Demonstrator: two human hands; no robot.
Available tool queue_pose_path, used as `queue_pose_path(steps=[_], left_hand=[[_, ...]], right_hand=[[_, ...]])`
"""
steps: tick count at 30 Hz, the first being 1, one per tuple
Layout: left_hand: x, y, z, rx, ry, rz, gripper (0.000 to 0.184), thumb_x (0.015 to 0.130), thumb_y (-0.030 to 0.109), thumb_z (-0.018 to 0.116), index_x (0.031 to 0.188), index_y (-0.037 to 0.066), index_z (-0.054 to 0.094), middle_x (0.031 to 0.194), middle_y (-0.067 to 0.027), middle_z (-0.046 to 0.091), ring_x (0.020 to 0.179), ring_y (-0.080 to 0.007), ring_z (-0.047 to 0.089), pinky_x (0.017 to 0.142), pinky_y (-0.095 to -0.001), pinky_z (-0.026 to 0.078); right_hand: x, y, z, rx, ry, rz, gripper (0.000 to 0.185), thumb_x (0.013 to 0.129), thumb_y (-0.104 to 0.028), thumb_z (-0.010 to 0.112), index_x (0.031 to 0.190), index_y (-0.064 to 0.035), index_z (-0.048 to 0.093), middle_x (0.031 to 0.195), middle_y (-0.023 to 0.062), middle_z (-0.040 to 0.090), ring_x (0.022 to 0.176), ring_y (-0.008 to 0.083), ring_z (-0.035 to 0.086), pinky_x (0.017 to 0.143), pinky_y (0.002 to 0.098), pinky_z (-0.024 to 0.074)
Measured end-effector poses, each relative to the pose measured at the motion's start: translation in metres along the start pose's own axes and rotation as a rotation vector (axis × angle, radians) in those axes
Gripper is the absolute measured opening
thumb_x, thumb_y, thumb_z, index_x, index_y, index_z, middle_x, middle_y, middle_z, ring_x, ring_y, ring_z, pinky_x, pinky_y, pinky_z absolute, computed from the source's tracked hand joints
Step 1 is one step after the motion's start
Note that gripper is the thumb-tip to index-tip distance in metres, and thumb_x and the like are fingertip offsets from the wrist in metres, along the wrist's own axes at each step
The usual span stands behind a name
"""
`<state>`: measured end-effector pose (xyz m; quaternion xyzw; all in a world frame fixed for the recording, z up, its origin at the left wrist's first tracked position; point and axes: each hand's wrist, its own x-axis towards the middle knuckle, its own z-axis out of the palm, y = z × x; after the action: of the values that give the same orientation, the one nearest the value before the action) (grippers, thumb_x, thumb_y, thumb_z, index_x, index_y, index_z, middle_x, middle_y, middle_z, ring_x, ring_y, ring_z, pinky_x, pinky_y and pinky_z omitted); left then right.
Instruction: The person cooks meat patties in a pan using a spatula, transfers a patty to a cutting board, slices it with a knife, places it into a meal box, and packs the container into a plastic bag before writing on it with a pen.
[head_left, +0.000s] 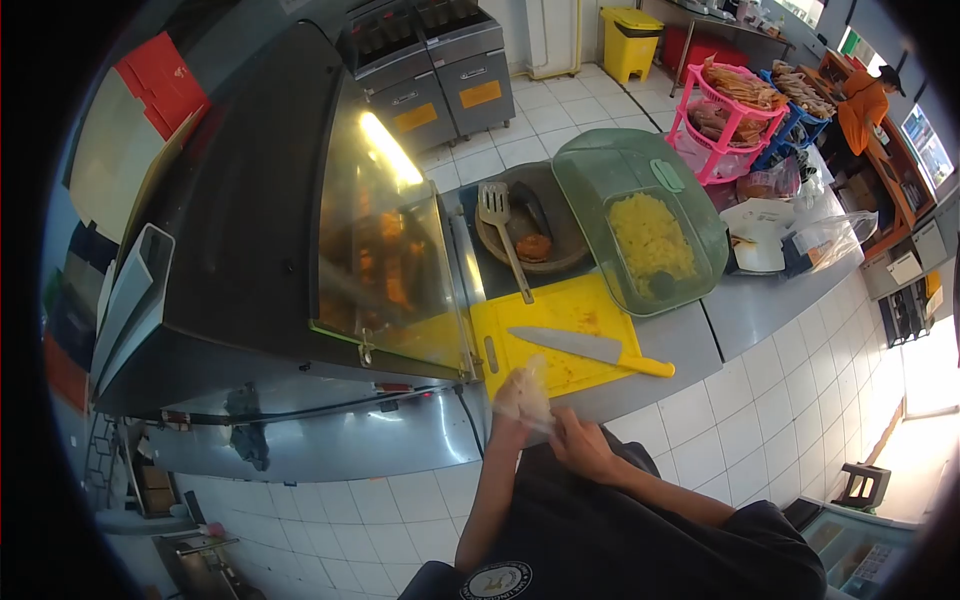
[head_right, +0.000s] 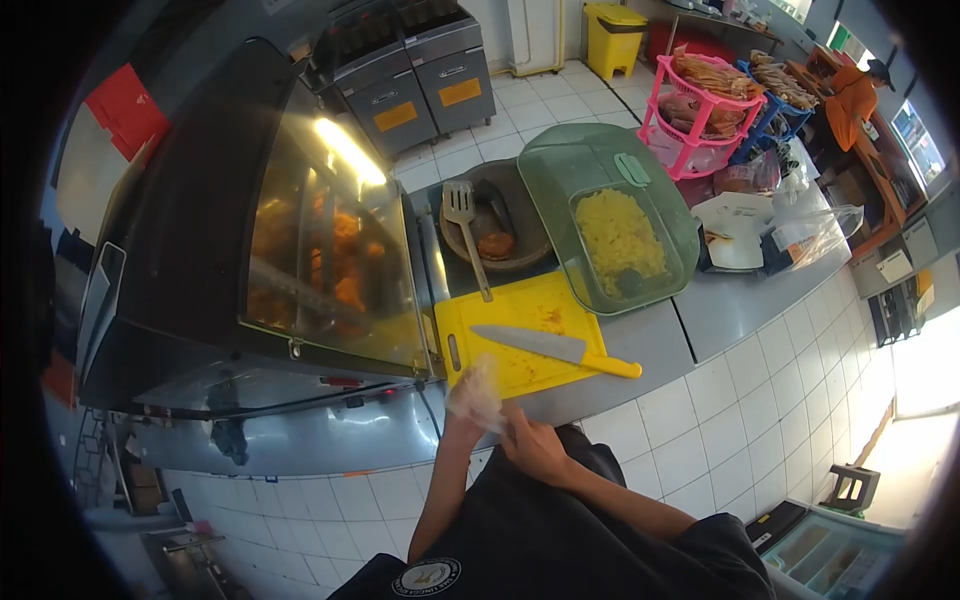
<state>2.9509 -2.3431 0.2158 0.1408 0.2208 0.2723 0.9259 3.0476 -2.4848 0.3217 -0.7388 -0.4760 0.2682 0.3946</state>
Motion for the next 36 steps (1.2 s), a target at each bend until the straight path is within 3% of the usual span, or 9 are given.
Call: queue_pose_path(steps=[4, 8, 13, 18, 20, 21, 28, 30, 36], left_hand=[[-0.008, 0.003, 0.049, 0.086, 0.129, 0.087, 0.031, 0.098, 0.019, 0.053, 0.128, 0.013, 0.052, 0.108, -0.0035, 0.06, 0.097, -0.0151, 0.06, 0.082, -0.0275, 0.05], [-0.011, -0.026, 0.058, 1.021, 0.26, 0.31, 0.038, 0.096, 0.016, 0.053, 0.133, 0.008, 0.048, 0.105, -0.0062, 0.061, 0.095, -0.0142, 0.06, 0.08, -0.0271, 0.049], [-0.041, -0.015, 0.129, 0.118, 0.285, 0.105, 0.038, 0.096, 0.013, 0.052, 0.132, 0.001, 0.047, 0.096, -0.0041, 0.059, 0.085, -0.01, 0.057, 0.072, -0.023, 0.046], [0.009, -0.014, 0.053, 0.601, 0.335, 0.133, 0.021, 0.096, 0.014, 0.054, 0.114, 0.004, 0.052, 0.089, -0.0034, 0.058, 0.08, -0.0107, 0.057, 0.07, -0.0247, 0.045], [0.04, 0.002, 0.063, 0.798, 0.478, 0.309, 0.013, 0.095, 0.014, 0.055, 0.103, 0.004, 0.052, 0.081, -0.0034, 0.058, 0.073, -0.0107, 0.057, 0.066, -0.0247, 0.045], [0.053, 0.01, 0.069, 0.92, 0.534, 0.458, 0.011, 0.095, 0.015, 0.055, 0.098, 0.005, 0.05, 0.081, -0.0043, 0.059, 0.074, -0.012, 0.059, 0.067, -0.026, 0.046], [0.175, 0.051, 0.032, 0.995, 0.959, 0.95, 0.033, 0.096, 0.027, 0.053, 0.109, -0.003, 0.046, 0.108, -0.021, 0.055, 0.1, -0.0349, 0.057, 0.09, -0.0409, 0.045], [0.21, 0.067, 0.007, 1.276, 0.968, 0.943, 0.04, 0.097, 0.029, 0.051, 0.119, -0.004, 0.045, 0.114, -0.0237, 0.055, 0.107, -0.0364, 0.055, 0.095, -0.0417, 0.043], [0.255, 0.123, 0.027, 0.884, 0.706, 0.618, 0.07, 0.095, 0.049, 0.045, 0.142, -0.002, 0.039, 0.144, -0.0199, 0.042, 0.131, -0.0334, 0.043, 0.108, -0.0416, 0.033]], right_hand=[[0.014, 0.0, -0.009, 0.064, 0.182, -0.027, 0.032, 0.083, -0.007, 0.063, 0.112, -0.0024, 0.05, 0.076, 0.0164, 0.061, 0.067, 0.0339, 0.063, 0.059, 0.0416, 0.0498], [0.034, 0.0, -0.02, 0.035, 0.193, -0.094, 0.024, 0.086, -0.008, 0.061, 0.109, -0.0024, 0.054, 0.082, 0.0178, 0.063, 0.069, 0.0319, 0.063, 0.061, 0.038, 0.0504], [0.044, 0.005, -0.043, 0.272, -0.208, -0.082, 0.03, 0.089, -0.011, 0.055, 0.118, -0.006, 0.054, 0.1, 0.0202, 0.065, 0.086, 0.0378, 0.064, 0.079, 0.0427, 0.0511], [0.042, 0.084, -0.079, 0.546, -0.235, 0.245, 0.032, 0.088, -0.012, 0.058, 0.118, -0.0035, 0.055, 0.108, 0.0177, 0.064, 0.096, 0.0344, 0.062, 0.084, 0.0388, 0.0499], [0.044, 0.104, -0.095, -0.264, 0.267, 0.099, 0.034, 0.084, -0.015, 0.061, 0.116, -0.0037, 0.057, 0.11, 0.0169, 0.061, 0.101, 0.0334, 0.059, 0.085, 0.0418, 0.0492], [0.04, 0.123, -0.102, -0.406, 0.216, 0.12, 0.034, 0.083, -0.016, 0.062, 0.114, -0.0038, 0.058, 0.108, 0.0164, 0.06, 0.1, 0.0336, 0.059, 0.085, 0.0429, 0.0489], [0.031, 0.191, -0.101, -0.542, -0.068, 0.142, 0.037, 0.08, -0.023, 0.062, 0.112, -0.0047, 0.056, 0.106, 0.0168, 0.059, 0.096, 0.0374, 0.058, 0.084, 0.0467, 0.0479], [0.023, 0.187, -0.103, -0.404, -0.155, 0.235, 0.04, 0.082, -0.024, 0.061, 0.117, -0.0059, 0.053, 0.109, 0.0182, 0.059, 0.099, 0.039, 0.058, 0.084, 0.0483, 0.0477], [-0.029, 0.157, -0.116, -0.106, -0.346, 0.364, 0.045, 0.089, -0.03, 0.056, 0.127, -0.0079, 0.042, 0.101, 0.0263, 0.063, 0.094, 0.0448, 0.06, 0.08, 0.0525, 0.0468]])
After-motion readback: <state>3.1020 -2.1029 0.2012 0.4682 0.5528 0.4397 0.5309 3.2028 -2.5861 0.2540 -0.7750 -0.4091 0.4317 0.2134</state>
